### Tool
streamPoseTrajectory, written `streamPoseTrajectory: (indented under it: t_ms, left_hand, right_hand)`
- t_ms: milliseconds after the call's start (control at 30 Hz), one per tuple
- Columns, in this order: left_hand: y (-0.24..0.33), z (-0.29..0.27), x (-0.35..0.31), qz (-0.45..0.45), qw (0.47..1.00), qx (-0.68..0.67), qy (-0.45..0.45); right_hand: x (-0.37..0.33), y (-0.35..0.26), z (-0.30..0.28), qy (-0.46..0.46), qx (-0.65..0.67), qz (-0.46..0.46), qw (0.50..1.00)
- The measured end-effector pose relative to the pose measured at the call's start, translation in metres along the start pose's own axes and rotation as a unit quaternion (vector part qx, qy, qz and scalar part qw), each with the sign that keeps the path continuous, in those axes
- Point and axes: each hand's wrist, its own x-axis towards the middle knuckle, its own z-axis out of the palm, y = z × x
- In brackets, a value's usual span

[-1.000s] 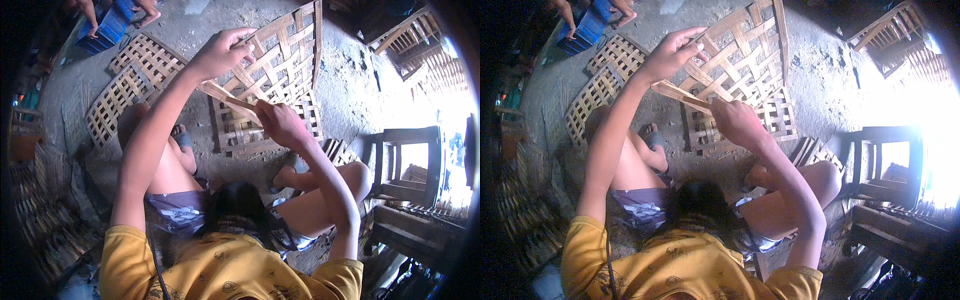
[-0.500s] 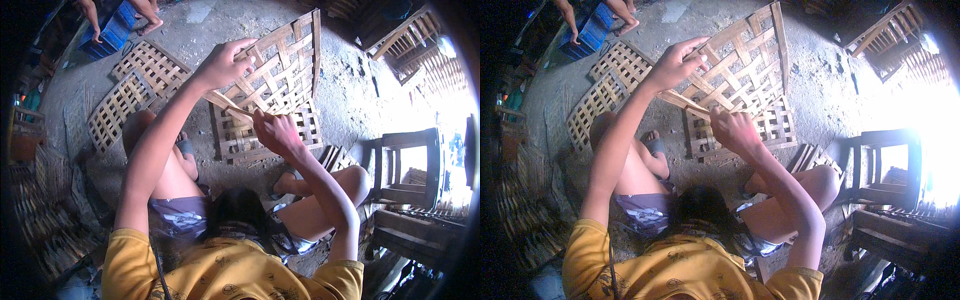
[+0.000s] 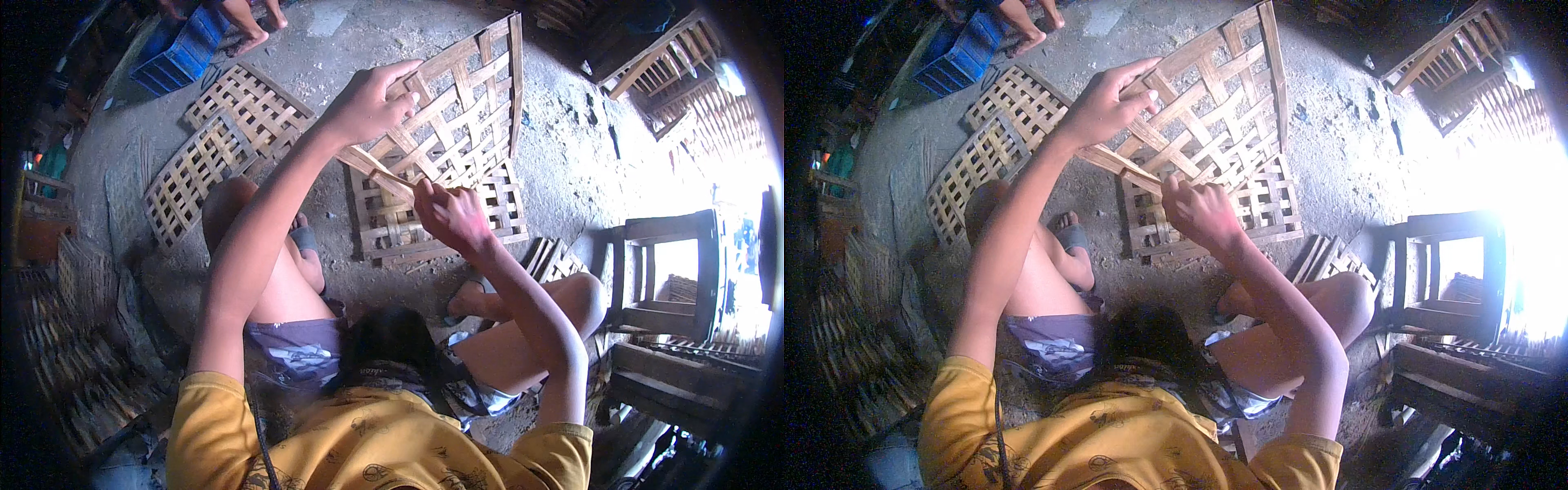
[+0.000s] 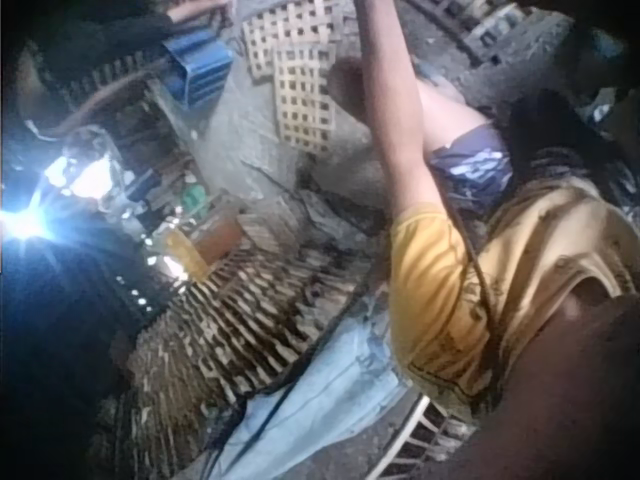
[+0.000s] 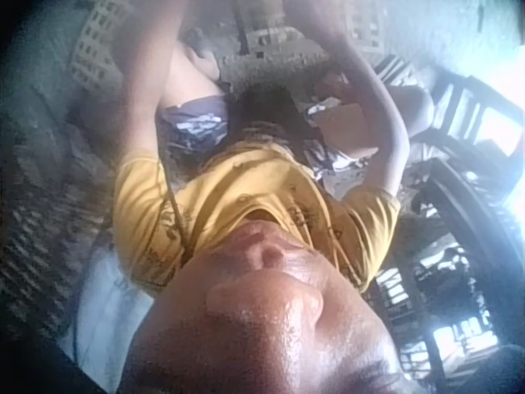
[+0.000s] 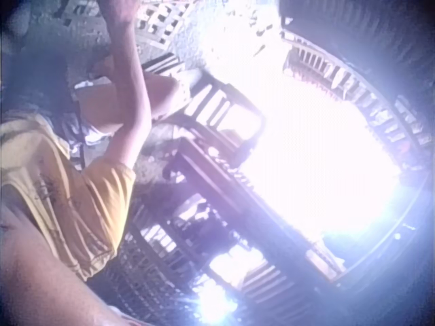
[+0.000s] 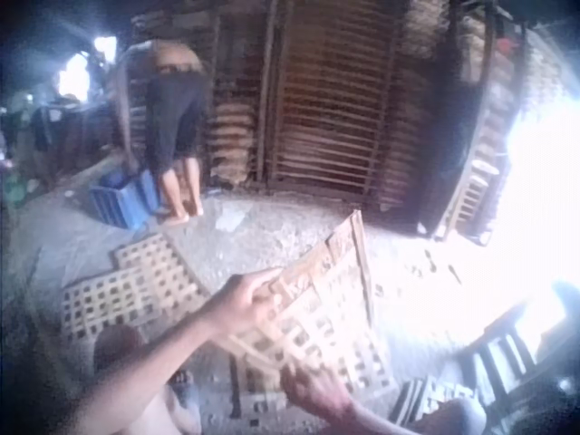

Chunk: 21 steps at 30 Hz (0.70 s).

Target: The person assembles a wooden lattice panel by hand, interlacing thin wooden strips into a grid pattern. The person repeatedly aligns and presses the strips together, then lifts and inspects the panel before continuing assembly.

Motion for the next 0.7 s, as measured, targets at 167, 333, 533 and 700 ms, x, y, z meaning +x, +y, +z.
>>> streamPoseTrajectory:
  t_ms: [167,333,533,700]
  left_hand:
    - [0.008,-0.001,0.0,-0.018,0.999,0.029,0.007]
    - [0.0,0.0,-0.002,0.001,1.0,0.018,0.019]
    - [-0.001,-0.006,-0.003,-0.035,0.999,0.017,-0.011]
    - [0.024,-0.007,-0.005,-0.083,0.996,0.02,-0.037]
  right_hand:
    - [-0.005,-0.002,0.012,-0.009,-0.041,0.026,0.999]
    - [-0.006,0.001,0.026,-0.02,0.007,0.033,0.999]
    - [-0.003,-0.003,0.026,-0.129,-0.008,0.077,0.989]
    - [-0.011,0.002,0.011,-0.171,-0.034,0.077,0.982]
